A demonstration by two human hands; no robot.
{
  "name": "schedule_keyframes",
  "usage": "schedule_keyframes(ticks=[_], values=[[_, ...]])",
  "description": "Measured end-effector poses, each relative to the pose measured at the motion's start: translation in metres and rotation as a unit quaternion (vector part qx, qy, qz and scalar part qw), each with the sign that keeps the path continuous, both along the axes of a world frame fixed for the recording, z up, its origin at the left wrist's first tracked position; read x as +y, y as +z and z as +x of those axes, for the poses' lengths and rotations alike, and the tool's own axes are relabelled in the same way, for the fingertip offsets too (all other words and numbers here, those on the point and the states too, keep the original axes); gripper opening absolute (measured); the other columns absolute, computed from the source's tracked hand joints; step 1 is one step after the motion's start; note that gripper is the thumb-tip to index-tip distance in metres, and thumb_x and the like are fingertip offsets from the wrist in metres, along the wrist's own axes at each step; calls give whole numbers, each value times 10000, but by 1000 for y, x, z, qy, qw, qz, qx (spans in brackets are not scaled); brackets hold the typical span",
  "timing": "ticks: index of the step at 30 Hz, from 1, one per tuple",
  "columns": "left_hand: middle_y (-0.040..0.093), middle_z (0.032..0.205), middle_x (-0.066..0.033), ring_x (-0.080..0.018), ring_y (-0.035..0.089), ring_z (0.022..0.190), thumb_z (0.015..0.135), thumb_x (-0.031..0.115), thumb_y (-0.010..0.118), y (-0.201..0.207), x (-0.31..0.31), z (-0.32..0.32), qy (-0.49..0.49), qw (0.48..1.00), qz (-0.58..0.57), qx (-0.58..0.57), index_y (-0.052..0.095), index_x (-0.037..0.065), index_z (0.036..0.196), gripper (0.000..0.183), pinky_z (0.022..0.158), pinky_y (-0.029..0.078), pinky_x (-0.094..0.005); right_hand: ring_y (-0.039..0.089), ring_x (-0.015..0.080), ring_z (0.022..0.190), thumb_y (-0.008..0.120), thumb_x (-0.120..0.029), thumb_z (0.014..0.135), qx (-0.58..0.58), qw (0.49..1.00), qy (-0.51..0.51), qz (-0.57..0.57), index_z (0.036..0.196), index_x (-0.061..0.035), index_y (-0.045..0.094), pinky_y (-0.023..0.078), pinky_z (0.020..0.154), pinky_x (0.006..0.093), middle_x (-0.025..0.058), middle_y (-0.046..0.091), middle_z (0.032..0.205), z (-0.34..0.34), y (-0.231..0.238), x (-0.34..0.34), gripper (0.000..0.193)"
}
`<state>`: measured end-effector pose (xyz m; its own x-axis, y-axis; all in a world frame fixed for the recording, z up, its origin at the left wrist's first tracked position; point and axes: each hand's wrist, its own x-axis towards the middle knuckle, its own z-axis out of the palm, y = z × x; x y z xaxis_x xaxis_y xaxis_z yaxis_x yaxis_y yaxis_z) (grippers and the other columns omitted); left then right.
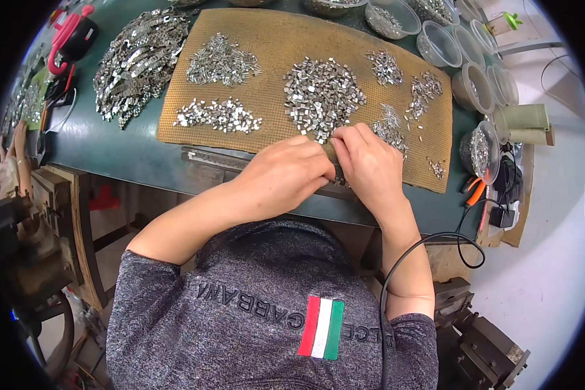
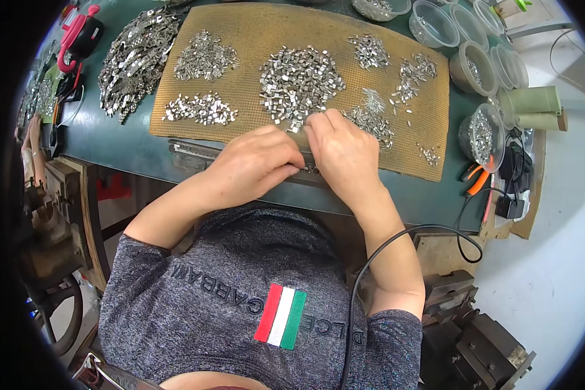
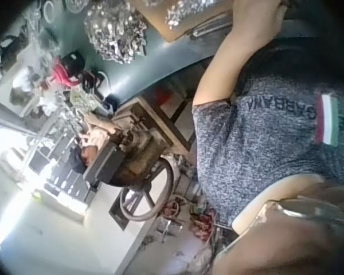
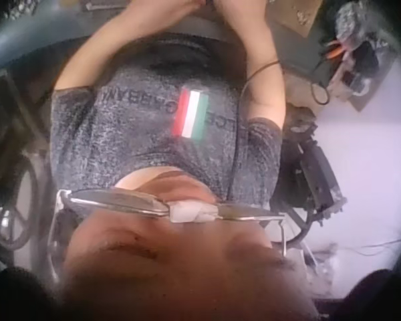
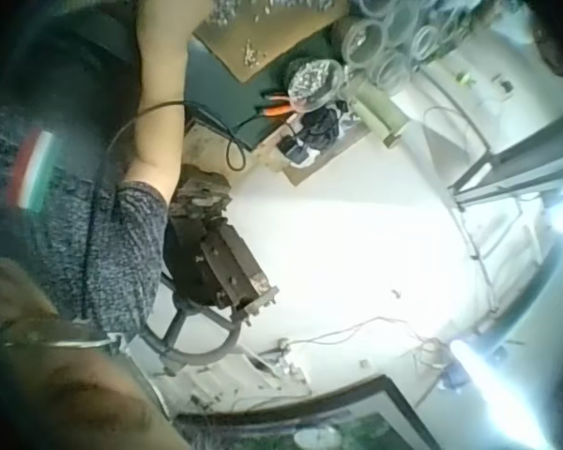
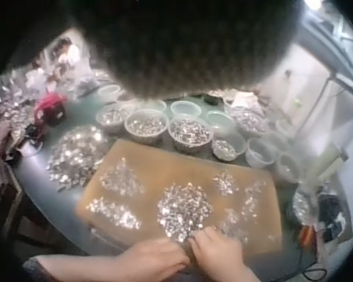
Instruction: The person arranges small metal pieces into a metal fixture by hand, places the fixture into a manual press machine, and turns the wheel to press the pieces before loading more metal pieces into the fixture.
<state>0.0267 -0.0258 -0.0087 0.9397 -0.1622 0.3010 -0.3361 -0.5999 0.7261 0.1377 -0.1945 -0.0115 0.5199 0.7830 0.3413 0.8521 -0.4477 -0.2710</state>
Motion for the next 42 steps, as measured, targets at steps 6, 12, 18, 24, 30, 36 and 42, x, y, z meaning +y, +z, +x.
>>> schedule_keyframes(ticks=[6, 12, 18, 24, 30, 36, 42], values=[[657, 941, -91, -300, 631, 907, 844, 62, 747, 0, 3, -1, 1, 1000, 14, -10, 702, 39, 968, 134, 791, 521, -407, 685, 249, 741, 724, -115, 904, 39, 997, -2, 62, 966, -100, 662, 541, 615, 361, 48, 654, 861, -6, 2, -10, 89], [683, 942, -101, -291, 653, 913, 873, 17, 710, 6, 22, -3, 63, 998, -10, 1, 698, 24, 992, 119, 789, 522, -385, 682, 276, 892, 736, -70, 877, 101, 990, 69, 74, 985, -62, 653, 537, 792, 387, 72, 688, 956, -25, 8, -22, 137], [678, 939, -99, -298, 654, 915, 873, 33, 712, 6, 35, 1, 94, 995, 32, -15, 692, 24, 1011, 140, 788, 523, -382, 689, 278, 976, 749, -13, 841, 89, 992, 71, 61, 993, -46, 669, 523, 868, 390, 78, 716, 1020, -39, 13, -18, 174], [639, 912, -88, -300, 631, 881, 846, 96, 741, -3, 29, 13, 71, 989, 127, -29, 675, 48, 970, 148, 766, 530, -402, 689, 266, 880, 756, -88, 863, 75, 994, 25, 80, 986, -74, 698, 550, 767, 374, 67, 693, 953, -24, 7, -19, 137], [618, 895, -78, -298, 627, 868, 828, 117, 749, -8, 23, 22, 84, 983, 160, -26, 650, 66, 919, 144, 742, 534, -418, 663, 246, 770, 760, -121, 865, 2, 999, -26, 30, 952, -95, 684, 546, 666, 374, 48, 633, 851, -5, 3, -8, 119], [638, 868, -93, -291, 650, 848, 836, 85, 735, -3, 29, 22, 83, 991, 97, -31, 614, 45, 913, 149, 720, 530, -402, 662, 226, 750, 761, -129, 862, -37, 999, -23, -11, 929, -97, 655, 538, 625, 351, 50, 582, 799, 0, 0, -3, 129], [645, 857, -119, -291, 661, 795, 867, 58, 716, -1, 36, 11, 96, 995, -11, 34, 593, 31, 935, 142, 695, 524, -396, 672, 241, 797, 768, -106, 850, 27, 995, 70, 71, 936, -82, 646, 545, 689, 363, 47, 658, 898, -12, 11, -8, 151]])
